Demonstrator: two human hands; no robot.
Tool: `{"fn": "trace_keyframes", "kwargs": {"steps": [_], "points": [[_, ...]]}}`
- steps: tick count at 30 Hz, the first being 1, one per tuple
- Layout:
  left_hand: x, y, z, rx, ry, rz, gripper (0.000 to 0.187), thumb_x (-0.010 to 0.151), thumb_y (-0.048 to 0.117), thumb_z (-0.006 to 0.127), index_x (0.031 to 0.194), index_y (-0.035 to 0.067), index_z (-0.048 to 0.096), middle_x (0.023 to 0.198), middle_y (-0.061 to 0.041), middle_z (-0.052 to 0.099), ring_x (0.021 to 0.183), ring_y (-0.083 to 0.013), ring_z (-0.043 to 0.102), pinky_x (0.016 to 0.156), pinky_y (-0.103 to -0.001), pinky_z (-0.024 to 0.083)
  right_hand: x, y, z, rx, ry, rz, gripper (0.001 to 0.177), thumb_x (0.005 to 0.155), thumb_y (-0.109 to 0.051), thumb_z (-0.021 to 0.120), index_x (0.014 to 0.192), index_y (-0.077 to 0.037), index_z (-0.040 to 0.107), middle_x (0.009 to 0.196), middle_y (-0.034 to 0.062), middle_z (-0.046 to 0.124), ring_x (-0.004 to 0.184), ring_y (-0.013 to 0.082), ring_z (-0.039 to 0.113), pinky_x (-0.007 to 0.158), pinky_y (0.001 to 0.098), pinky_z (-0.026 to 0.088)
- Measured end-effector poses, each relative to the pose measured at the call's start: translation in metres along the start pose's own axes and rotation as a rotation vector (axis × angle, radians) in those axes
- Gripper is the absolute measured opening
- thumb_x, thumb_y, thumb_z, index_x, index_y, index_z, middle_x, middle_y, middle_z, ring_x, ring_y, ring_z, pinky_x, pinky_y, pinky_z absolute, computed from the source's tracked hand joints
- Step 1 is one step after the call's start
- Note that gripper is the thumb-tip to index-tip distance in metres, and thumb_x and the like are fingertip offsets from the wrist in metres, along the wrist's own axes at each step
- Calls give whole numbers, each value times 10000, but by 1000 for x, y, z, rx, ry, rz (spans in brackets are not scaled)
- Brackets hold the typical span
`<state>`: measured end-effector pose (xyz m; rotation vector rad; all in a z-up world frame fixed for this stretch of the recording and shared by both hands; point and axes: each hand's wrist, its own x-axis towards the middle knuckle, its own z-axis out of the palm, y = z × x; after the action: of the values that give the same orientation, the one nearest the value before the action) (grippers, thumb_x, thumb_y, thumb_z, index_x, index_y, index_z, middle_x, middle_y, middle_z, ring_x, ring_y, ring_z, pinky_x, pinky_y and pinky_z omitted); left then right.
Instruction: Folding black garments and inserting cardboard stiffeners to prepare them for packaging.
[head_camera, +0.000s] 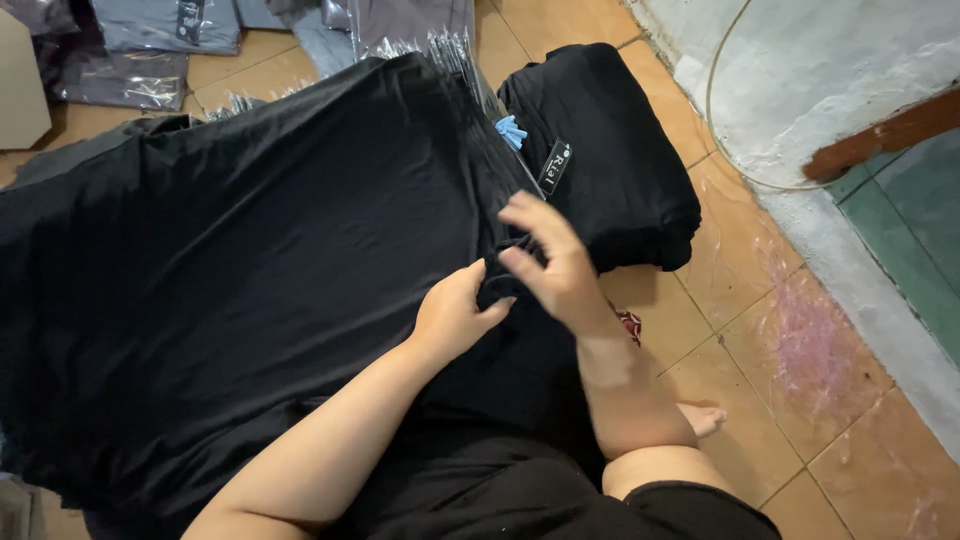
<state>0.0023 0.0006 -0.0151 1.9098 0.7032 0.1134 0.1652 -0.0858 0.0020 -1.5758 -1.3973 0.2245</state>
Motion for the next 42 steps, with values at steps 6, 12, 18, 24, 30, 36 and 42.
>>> {"fn": "trace_keyframes", "kwargs": {"steps": [6, 12, 18, 24, 30, 36, 42], "points": [[3, -9, 5, 84, 5, 6, 327, 866, 288, 721, 1047, 47, 594, 944, -194, 666, 980, -399, 687, 796, -450, 568, -10, 14, 9, -76, -18, 421, 104, 956, -305, 751, 973, -216, 802, 998, 1, 792, 1147, 203, 694, 1215, 397, 314], [4, -9, 6, 84, 23, 21, 306, 849, 293, 730, 998, 74, 577, 909, -181, 653, 949, -397, 681, 766, -459, 559, -10, 33, -17, 9, 247, 578, 134, 992, -305, 683, 927, -243, 783, 648, -41, 716, 641, 39, 672, 704, 206, 539], [2, -4, 4, 71, 20, 17, 293, 853, 289, 727, 987, 76, 576, 896, -169, 651, 938, -388, 682, 757, -444, 555, -1, 5, -22, 27, 248, 279, 662, 876, 45, 739, 1462, -81, 458, 1664, 179, 194, 1505, 446, 293, 1142, 593, 380], [7, -31, 16, 91, 8, 41, 366, 847, 289, 734, 1122, 94, 591, 1026, -168, 677, 1080, -381, 657, 885, -470, 544, 0, -10, 5, -56, -155, -90, 498, 869, -335, 788, 1309, -135, 667, 1472, 198, 531, 1413, 429, 461, 1154, 541, 351], [1, -11, 4, 121, 9, 40, 461, 857, 298, 727, 1244, 93, 585, 1098, -152, 683, 1128, -339, 661, 925, -447, 544, -10, 21, 9, -292, -7, 118, 46, 946, -270, 747, 906, -269, 770, 904, -68, 761, 995, 181, 702, 1136, 383, 402], [1, -8, 1, 85, 15, 34, 393, 849, 283, 727, 1176, 100, 609, 1012, -147, 692, 1047, -349, 684, 876, -444, 555, 3, -3, -18, -205, 367, 265, 142, 965, -100, 696, 1085, -159, 741, 1018, 69, 759, 997, 234, 699, 936, 351, 520], [3, -15, 8, 9, 25, 29, 386, 880, 318, 705, 1174, 83, 619, 973, -163, 691, 1009, -365, 690, 848, -442, 557, 3, 0, -18, -117, 156, -118, 393, 995, -338, 657, 1299, -90, 650, 1373, 157, 555, 1372, 356, 485, 1156, 465, 355]]}}
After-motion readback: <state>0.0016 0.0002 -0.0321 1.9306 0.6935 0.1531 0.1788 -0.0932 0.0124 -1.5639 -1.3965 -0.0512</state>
